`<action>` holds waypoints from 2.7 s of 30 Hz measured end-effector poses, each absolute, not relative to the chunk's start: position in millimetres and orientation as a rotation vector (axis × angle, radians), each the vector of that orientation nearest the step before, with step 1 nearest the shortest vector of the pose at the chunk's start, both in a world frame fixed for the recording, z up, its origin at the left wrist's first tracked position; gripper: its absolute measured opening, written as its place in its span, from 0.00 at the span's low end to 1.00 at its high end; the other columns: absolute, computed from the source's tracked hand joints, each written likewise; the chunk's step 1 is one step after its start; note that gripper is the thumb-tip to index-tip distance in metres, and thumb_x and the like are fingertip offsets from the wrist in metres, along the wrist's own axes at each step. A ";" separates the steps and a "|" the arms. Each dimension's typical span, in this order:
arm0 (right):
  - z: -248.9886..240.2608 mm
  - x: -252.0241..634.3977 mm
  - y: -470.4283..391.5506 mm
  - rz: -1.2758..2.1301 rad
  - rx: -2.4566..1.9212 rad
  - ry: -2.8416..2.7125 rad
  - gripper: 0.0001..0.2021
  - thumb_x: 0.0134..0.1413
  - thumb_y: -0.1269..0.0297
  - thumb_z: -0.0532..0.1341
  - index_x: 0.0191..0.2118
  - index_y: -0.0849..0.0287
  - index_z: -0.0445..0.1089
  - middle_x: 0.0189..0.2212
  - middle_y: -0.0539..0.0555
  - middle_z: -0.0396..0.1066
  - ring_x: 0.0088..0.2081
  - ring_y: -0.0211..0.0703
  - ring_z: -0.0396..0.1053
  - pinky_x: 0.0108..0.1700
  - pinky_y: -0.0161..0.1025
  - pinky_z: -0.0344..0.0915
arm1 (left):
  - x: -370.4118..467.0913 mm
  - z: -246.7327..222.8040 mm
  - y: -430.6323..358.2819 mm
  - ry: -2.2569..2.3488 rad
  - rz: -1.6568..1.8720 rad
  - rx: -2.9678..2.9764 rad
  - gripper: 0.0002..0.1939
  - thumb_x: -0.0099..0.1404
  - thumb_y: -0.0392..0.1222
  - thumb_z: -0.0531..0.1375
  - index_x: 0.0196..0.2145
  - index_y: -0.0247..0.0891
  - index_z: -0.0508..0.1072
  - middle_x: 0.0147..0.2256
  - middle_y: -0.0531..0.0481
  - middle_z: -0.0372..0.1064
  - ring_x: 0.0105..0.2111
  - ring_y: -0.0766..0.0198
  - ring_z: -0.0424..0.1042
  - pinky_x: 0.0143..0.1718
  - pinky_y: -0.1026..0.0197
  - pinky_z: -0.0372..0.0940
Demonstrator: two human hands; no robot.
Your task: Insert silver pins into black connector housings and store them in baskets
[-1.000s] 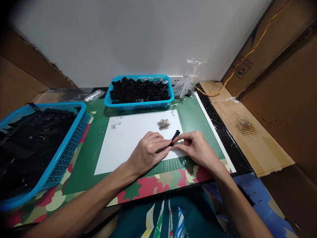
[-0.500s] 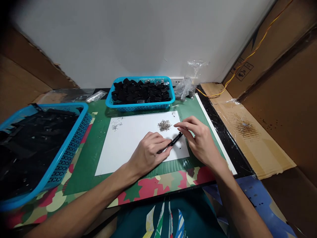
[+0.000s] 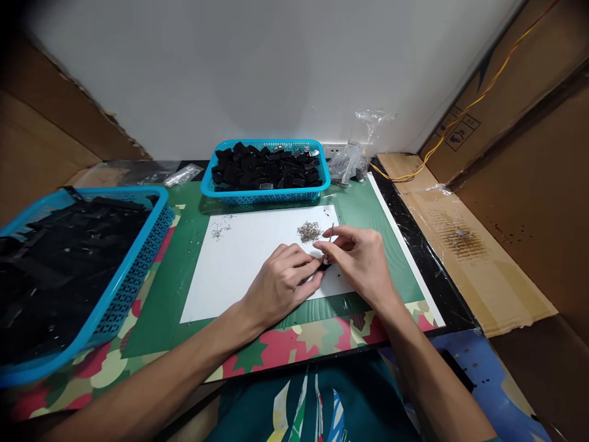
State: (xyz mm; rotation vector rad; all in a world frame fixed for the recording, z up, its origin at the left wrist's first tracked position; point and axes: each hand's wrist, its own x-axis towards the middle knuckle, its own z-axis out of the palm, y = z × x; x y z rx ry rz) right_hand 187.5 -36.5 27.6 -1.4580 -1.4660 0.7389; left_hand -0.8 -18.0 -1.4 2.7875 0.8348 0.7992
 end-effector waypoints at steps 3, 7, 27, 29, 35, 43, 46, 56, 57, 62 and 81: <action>30.4 186.6 -38.8 0.670 -1.472 -1.563 0.11 0.59 0.54 0.69 0.35 0.58 0.79 0.24 0.52 0.79 0.25 0.44 0.78 0.30 0.37 0.70 | -0.5 -1.9 -18.3 0.826 0.799 2.792 0.06 0.72 0.36 0.59 0.39 0.34 0.77 0.32 0.49 0.75 0.38 0.56 0.69 0.40 0.52 0.62; 32.2 183.6 -43.8 0.500 -1.482 -1.694 0.17 0.64 0.51 0.65 0.29 0.57 0.76 0.22 0.51 0.77 0.23 0.40 0.74 0.28 0.36 0.66 | 0.6 -2.6 -18.3 0.827 0.805 2.758 0.07 0.72 0.36 0.59 0.37 0.35 0.77 0.32 0.49 0.74 0.38 0.57 0.69 0.40 0.53 0.61; 29.0 195.5 -38.4 0.589 -1.190 -1.082 0.10 0.64 0.57 0.66 0.43 0.59 0.76 0.29 0.53 0.78 0.29 0.44 0.78 0.37 0.42 0.77 | -1.5 1.3 -19.9 0.940 1.057 2.455 0.06 0.68 0.37 0.65 0.43 0.36 0.79 0.35 0.49 0.79 0.36 0.58 0.74 0.41 0.53 0.65; 38.4 209.9 -23.7 0.588 -1.146 -1.087 0.12 0.66 0.56 0.64 0.46 0.59 0.76 0.28 0.51 0.75 0.28 0.41 0.74 0.34 0.40 0.74 | -4.1 3.6 -18.8 0.936 1.157 2.424 0.09 0.68 0.35 0.65 0.46 0.37 0.78 0.37 0.48 0.80 0.37 0.58 0.75 0.41 0.53 0.65; 55.3 228.0 17.1 0.631 -1.192 -1.500 0.15 0.67 0.53 0.61 0.40 0.59 0.79 0.24 0.49 0.67 0.26 0.38 0.62 0.27 0.36 0.58 | -12.0 17.6 -13.0 0.949 1.317 2.485 0.11 0.69 0.34 0.64 0.48 0.39 0.78 0.40 0.46 0.81 0.38 0.57 0.77 0.38 0.53 0.65; 26.4 199.5 9.1 0.410 -1.196 -1.630 0.17 0.71 0.54 0.56 0.43 0.59 0.78 0.36 0.57 0.80 0.34 0.48 0.75 0.34 0.38 0.68 | -30.5 26.6 -0.2 1.205 1.442 2.385 0.11 0.67 0.35 0.65 0.47 0.38 0.79 0.38 0.47 0.81 0.37 0.58 0.76 0.41 0.52 0.70; 21.0 204.6 11.2 0.388 -1.212 -1.668 0.17 0.71 0.54 0.56 0.41 0.58 0.77 0.38 0.58 0.81 0.35 0.49 0.77 0.36 0.39 0.70 | -48.1 44.3 21.7 1.425 1.489 2.257 0.09 0.69 0.39 0.64 0.46 0.38 0.80 0.36 0.48 0.79 0.33 0.61 0.75 0.36 0.57 0.70; 6.6 203.9 10.2 0.231 -1.146 -1.915 0.13 0.72 0.60 0.53 0.41 0.55 0.75 0.36 0.58 0.79 0.37 0.52 0.76 0.39 0.44 0.70 | -52.3 107.3 143.0 1.794 1.105 2.223 0.08 0.69 0.40 0.64 0.43 0.37 0.82 0.41 0.43 0.82 0.39 0.56 0.79 0.44 0.57 0.71; 5.2 202.3 9.9 0.218 -1.152 -1.944 0.13 0.72 0.61 0.53 0.41 0.55 0.74 0.35 0.58 0.78 0.36 0.51 0.76 0.38 0.44 0.70 | -45.3 107.9 153.4 1.794 1.035 2.256 0.08 0.70 0.40 0.64 0.43 0.38 0.82 0.42 0.43 0.82 0.40 0.55 0.79 0.46 0.56 0.71; 3.1 195.8 12.2 0.221 -1.150 -2.039 0.13 0.72 0.66 0.51 0.39 0.55 0.72 0.34 0.56 0.78 0.33 0.47 0.75 0.35 0.39 0.65 | -7.0 105.3 193.9 1.744 0.664 2.443 0.11 0.72 0.44 0.63 0.48 0.36 0.78 0.47 0.42 0.77 0.47 0.55 0.76 0.53 0.50 0.71; -1.5 209.2 10.3 0.354 -1.364 -2.337 0.13 0.72 0.64 0.50 0.42 0.54 0.73 0.39 0.57 0.80 0.35 0.49 0.77 0.34 0.38 0.57 | -133.0 135.1 179.7 1.811 0.315 2.449 0.14 0.69 0.42 0.57 0.43 0.37 0.81 0.43 0.44 0.80 0.44 0.55 0.76 0.45 0.59 0.65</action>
